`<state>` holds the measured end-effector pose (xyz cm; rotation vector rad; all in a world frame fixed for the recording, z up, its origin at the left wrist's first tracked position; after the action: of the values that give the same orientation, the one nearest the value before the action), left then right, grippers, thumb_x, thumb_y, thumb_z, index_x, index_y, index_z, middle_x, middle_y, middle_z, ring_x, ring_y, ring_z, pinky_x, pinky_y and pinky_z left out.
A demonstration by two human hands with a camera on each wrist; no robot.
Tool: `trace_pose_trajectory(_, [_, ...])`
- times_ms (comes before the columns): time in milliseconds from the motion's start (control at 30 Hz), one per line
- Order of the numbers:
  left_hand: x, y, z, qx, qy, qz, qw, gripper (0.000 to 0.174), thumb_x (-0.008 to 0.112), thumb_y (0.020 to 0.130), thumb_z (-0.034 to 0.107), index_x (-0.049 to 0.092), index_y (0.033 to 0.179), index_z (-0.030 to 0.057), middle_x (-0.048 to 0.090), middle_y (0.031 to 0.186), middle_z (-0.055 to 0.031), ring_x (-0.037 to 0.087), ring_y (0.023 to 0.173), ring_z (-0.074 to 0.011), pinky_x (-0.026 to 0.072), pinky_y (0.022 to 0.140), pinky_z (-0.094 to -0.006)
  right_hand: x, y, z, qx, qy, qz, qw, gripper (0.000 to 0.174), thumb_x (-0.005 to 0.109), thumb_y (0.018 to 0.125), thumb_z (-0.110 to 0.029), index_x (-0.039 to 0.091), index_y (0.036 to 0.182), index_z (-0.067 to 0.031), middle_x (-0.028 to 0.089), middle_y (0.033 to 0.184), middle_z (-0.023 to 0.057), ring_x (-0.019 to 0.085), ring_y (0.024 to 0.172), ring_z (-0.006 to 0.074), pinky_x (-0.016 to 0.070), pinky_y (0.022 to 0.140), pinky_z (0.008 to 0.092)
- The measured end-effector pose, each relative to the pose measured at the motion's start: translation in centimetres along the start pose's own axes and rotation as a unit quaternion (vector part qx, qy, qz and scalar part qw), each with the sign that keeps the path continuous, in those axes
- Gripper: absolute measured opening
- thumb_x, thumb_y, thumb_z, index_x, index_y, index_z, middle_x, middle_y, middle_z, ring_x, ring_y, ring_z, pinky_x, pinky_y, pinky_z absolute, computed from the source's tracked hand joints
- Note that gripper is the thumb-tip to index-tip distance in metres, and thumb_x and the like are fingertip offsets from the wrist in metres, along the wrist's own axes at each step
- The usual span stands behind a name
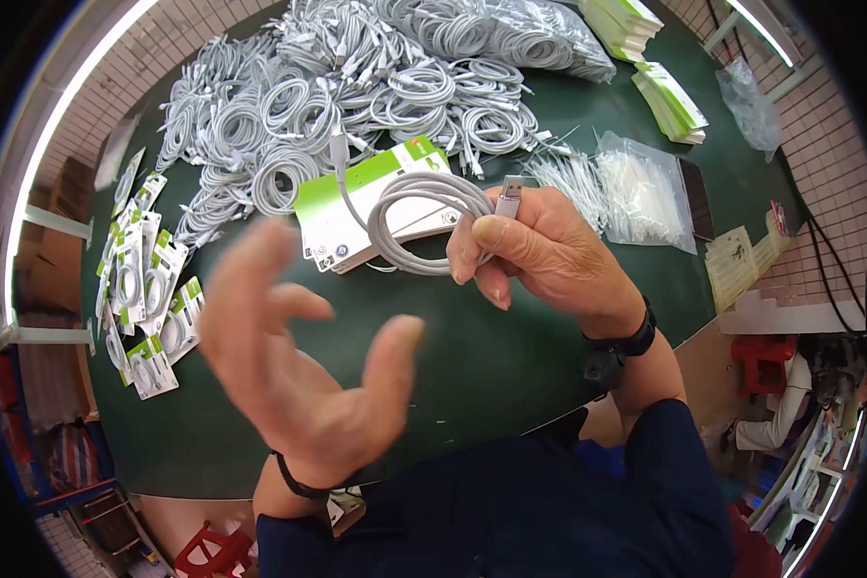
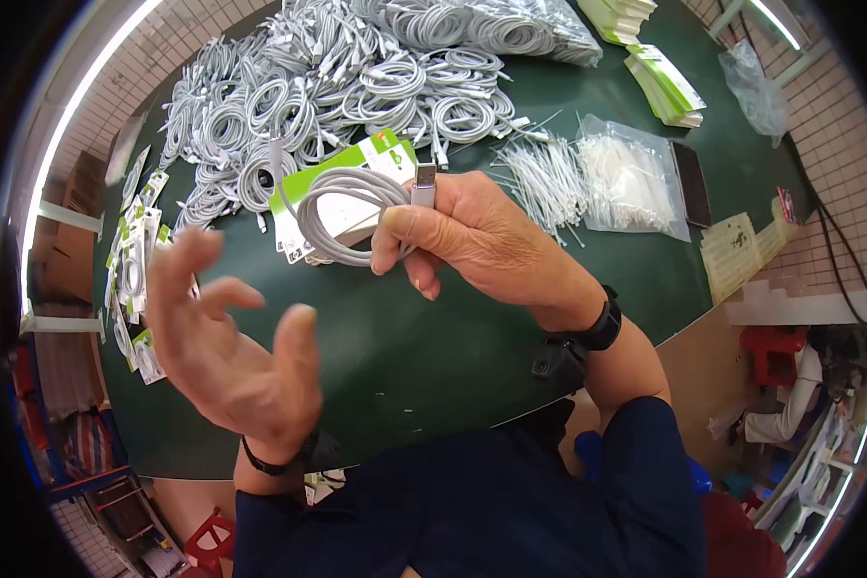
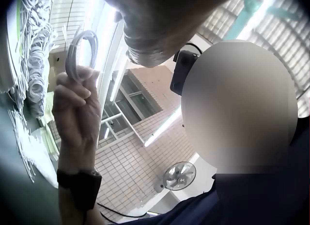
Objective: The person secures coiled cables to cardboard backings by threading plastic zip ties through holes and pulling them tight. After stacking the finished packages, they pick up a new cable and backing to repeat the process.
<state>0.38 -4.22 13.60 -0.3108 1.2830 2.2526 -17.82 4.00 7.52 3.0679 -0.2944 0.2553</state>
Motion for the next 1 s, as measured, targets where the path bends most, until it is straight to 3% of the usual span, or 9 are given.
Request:
trace_pose_trajectory(67, [2.4,-0.4,1.6,0.005,-0.057,-0.108,0.992,0.091,0.090,0.078,0.012,0.043,0.154,-0.0036,0.059,0.141,-0.0208,0.062,0.120,-0.0306,0.0556,0.082,-0.0336,0.0,0.3,-0.4,-0.014,0.041,-0.007,0.999,0.041,0.055,0.112,-0.030,0.073,0.098,0.0031,0.072,0.086,0.0043,0.062,0.066,0.0085,0.0518,0.059,0.0242])
trace_pose_trajectory(133, [5.3,-0.1,1.7,0.032,-0.045,-0.124,0.991,0.088,0.090,0.079,0.012,0.044,0.153,-0.0023,0.060,0.138,-0.0216,0.065,0.113,-0.0296,0.0570,0.073,-0.0326,0.2,0.5,-0.6,-0.022,0.055,-0.001,0.998,0.039,0.055,0.112,-0.031,0.072,0.101,0.0026,0.071,0.086,0.0038,0.062,0.066,0.0077,0.0510,0.059,0.0232])
trace_pose_trajectory(267, [7.2,0.1,0.0,0.042,-0.020,-0.125,0.991,0.097,0.095,0.072,0.011,0.045,0.155,0.0020,0.063,0.133,-0.0202,0.067,0.108,-0.0291,0.0598,0.076,-0.0356,0.0,0.8,1.2,0.003,0.161,0.013,0.987,0.032,0.062,0.109,-0.029,0.072,0.105,0.0019,0.071,0.086,0.0036,0.059,0.065,0.0062,0.0488,0.058,0.0212])
trace_pose_trajectory(367, [6.7,0.3,-0.8,0.051,-0.035,-0.129,0.990,0.095,0.095,0.071,0.012,0.049,0.154,0.0038,0.067,0.128,-0.0163,0.069,0.101,-0.0268,0.0612,0.077,-0.0351,-0.1,1.1,1.2,-0.034,0.137,0.052,0.989,0.033,0.071,0.104,-0.024,0.068,0.120,0.0034,0.070,0.083,0.0022,0.058,0.064,0.0059,0.0469,0.057,0.0206])
trace_pose_trajectory(433, [6.3,0.2,-1.2,0.069,-0.026,-0.129,0.989,0.089,0.093,0.074,0.010,0.052,0.152,0.0040,0.069,0.125,-0.0150,0.070,0.099,-0.0264,0.0616,0.078,-0.0347,-0.6,0.8,0.7,-0.050,0.123,0.077,0.988,0.052,0.076,0.100,-0.019,0.056,0.142,0.0026,0.071,0.090,0.0048,0.057,0.068,0.0061,0.0476,0.061,0.0204])
trace_pose_trajectory(500, [5.8,0.5,-0.7,0.103,-0.024,-0.112,0.988,0.068,0.089,0.077,0.002,0.064,0.140,0.0040,0.074,0.112,-0.0133,0.071,0.093,-0.0255,0.0599,0.075,-0.0351,-0.9,1.1,0.4,-0.081,0.130,0.077,0.985,0.059,0.074,0.100,-0.017,0.049,0.150,0.0017,0.072,0.095,0.0070,0.057,0.071,0.0065,0.0483,0.063,0.0205])
trace_pose_trajectory(667, [4.9,0.8,-1.5,0.169,-0.060,-0.085,0.980,0.046,0.086,0.074,-0.009,0.076,0.116,0.0038,0.075,0.094,-0.0108,0.071,0.082,-0.0246,0.0568,0.071,-0.0346,-0.1,0.8,0.1,-0.065,0.176,0.036,0.982,0.050,0.068,0.104,-0.015,0.050,0.149,0.0012,0.074,0.110,0.0150,0.056,0.071,0.0070,0.0493,0.065,0.0209])
trace_pose_trajectory(867, [4.2,1.0,-1.6,0.183,-0.049,-0.127,0.974,0.041,0.085,0.072,-0.010,0.077,0.110,0.0042,0.073,0.089,-0.0094,0.069,0.077,-0.0236,0.0554,0.069,-0.0321,0.2,0.9,1.1,-0.037,0.208,0.012,0.977,0.048,0.066,0.104,-0.013,0.050,0.148,0.0003,0.074,0.111,0.0125,0.061,0.074,0.0070,0.0510,0.063,0.0220])
trace_pose_trajectory(1000, [3.7,1.4,-1.3,0.188,-0.048,-0.134,0.972,0.038,0.085,0.073,-0.008,0.078,0.108,0.0051,0.071,0.087,-0.0086,0.067,0.073,-0.0225,0.0535,0.064,-0.0315,0.0,0.6,-0.3,-0.101,-0.022,0.042,0.994,0.060,0.075,0.096,-0.013,0.051,0.150,-0.0037,0.068,0.125,0.0120,0.065,0.084,0.0103,0.0524,0.067,0.0239])
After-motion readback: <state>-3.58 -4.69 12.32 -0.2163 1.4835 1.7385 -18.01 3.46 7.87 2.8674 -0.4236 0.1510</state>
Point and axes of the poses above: each hand's wrist, its own y-axis towards the middle knuckle, its own x-axis out of the palm, z = x × y, the point moved 7 cm from there along y, towards the middle knuckle
